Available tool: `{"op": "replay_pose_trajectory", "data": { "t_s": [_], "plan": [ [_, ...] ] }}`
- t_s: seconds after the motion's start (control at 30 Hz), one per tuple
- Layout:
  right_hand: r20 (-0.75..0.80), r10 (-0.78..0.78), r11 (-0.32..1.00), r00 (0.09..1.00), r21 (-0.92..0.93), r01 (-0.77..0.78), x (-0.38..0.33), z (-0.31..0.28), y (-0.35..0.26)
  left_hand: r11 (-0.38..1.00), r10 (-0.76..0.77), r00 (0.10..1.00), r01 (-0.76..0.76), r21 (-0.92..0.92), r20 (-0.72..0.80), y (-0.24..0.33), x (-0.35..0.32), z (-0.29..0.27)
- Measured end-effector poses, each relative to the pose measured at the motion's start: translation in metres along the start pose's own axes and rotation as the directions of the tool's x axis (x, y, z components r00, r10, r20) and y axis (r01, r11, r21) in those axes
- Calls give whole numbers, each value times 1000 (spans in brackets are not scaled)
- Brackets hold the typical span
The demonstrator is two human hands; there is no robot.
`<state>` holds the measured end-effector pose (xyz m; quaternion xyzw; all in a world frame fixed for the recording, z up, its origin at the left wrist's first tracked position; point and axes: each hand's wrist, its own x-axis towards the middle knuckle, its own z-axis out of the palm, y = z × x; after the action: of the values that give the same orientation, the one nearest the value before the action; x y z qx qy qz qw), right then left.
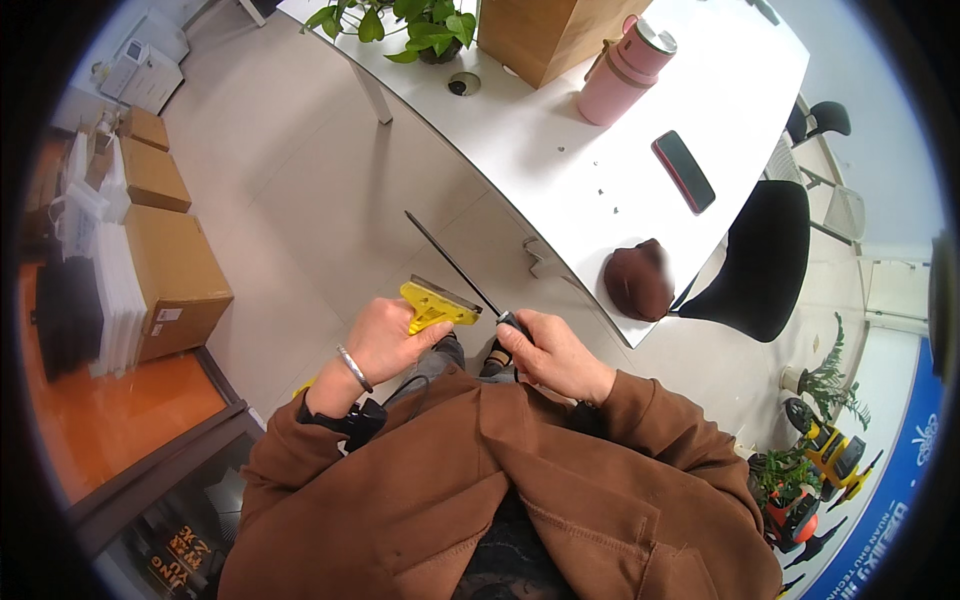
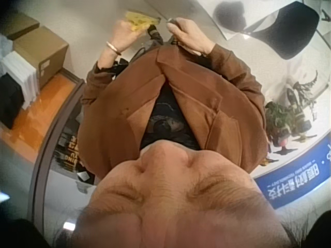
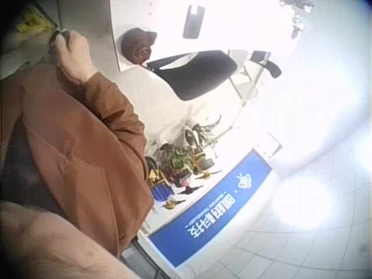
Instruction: The person assembles a yellow squeegee by attaching a metal handle to the squeegee head using a screwdriver. They tighten the screws and then use the squeegee to wipe the floor in an office setting.
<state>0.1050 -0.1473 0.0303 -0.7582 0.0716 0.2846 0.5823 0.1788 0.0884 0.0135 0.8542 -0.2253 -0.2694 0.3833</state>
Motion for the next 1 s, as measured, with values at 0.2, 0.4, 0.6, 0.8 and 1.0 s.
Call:
{"op": "replay_pose_trajectory", "data": {
  "t_s": [0.2,0.4,0.6,0.8,1.0],
  "plan": [
    [41,-25,999,999,-44,27,-1,10,1,1000,16,1000,-16,-7,-5,1,-3,7],
    [70,-27,988,997,-150,37,-13,17,15,984,90,996,-91,156,10,-2,-12,19],
    [81,13,984,997,-179,2,-27,27,31,989,133,991,-131,74,-27,2,-25,36],
    [113,64,986,992,-162,-45,-37,29,33,988,149,988,-148,51,-25,2,-36,46],
    [75,36,989,997,-148,-24,-36,32,34,989,149,988,-148,23,-38,-2,-34,51]
  ]
}}
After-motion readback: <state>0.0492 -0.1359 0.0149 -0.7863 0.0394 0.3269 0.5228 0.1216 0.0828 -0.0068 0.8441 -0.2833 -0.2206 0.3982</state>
